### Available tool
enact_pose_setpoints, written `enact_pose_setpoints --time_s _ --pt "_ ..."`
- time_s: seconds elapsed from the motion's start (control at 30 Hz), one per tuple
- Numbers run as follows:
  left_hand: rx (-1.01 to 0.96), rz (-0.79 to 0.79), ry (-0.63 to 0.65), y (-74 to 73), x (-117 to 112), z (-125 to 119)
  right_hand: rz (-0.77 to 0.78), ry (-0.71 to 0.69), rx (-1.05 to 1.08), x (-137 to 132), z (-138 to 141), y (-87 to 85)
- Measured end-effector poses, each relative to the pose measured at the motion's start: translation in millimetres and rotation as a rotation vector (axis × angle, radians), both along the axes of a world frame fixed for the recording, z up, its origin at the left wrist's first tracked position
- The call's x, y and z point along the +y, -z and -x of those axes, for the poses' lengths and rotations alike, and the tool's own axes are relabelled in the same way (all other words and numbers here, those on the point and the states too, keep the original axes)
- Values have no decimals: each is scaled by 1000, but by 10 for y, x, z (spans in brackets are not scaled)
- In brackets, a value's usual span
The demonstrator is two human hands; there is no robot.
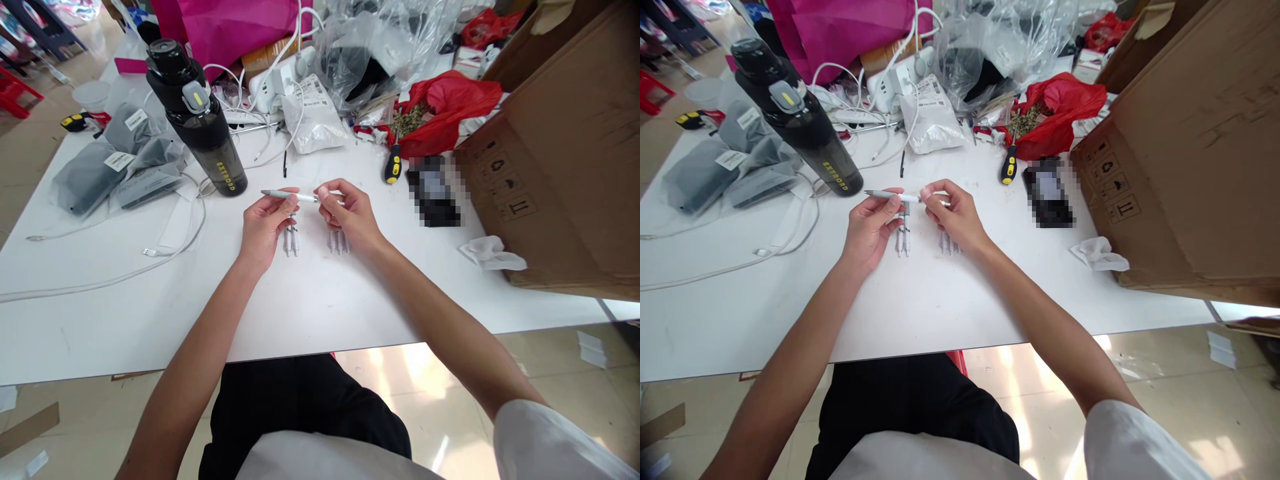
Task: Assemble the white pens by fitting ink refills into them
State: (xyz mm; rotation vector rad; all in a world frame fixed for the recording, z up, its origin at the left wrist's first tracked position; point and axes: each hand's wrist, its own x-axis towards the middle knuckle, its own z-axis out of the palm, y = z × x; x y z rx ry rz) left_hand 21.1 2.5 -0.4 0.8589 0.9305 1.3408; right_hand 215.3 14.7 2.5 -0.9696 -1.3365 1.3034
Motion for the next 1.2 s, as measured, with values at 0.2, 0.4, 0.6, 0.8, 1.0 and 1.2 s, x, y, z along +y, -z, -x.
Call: enact_pose_setpoints --time_s 0.2,0.4,0.6,0.8,1.0,1.2 --pt "9 22 -28 -14 7 4 7 75 126 49 -1 28" --pt "63 1 3 -35 -31 -7 -1 123 134 57 6 12" --pt "200 -88 -9 13 -32 -19 -82 112 159 77 -7 -1" --pt "349 -199 -5 24 -97 -105 -117 202 46 99 -26 19" --pt "268 -162 37 8 -91 -93 -126 45 2 6 4 -77" --pt "386 -249 31 51 -116 -102 -88 168 81 64 19 39"
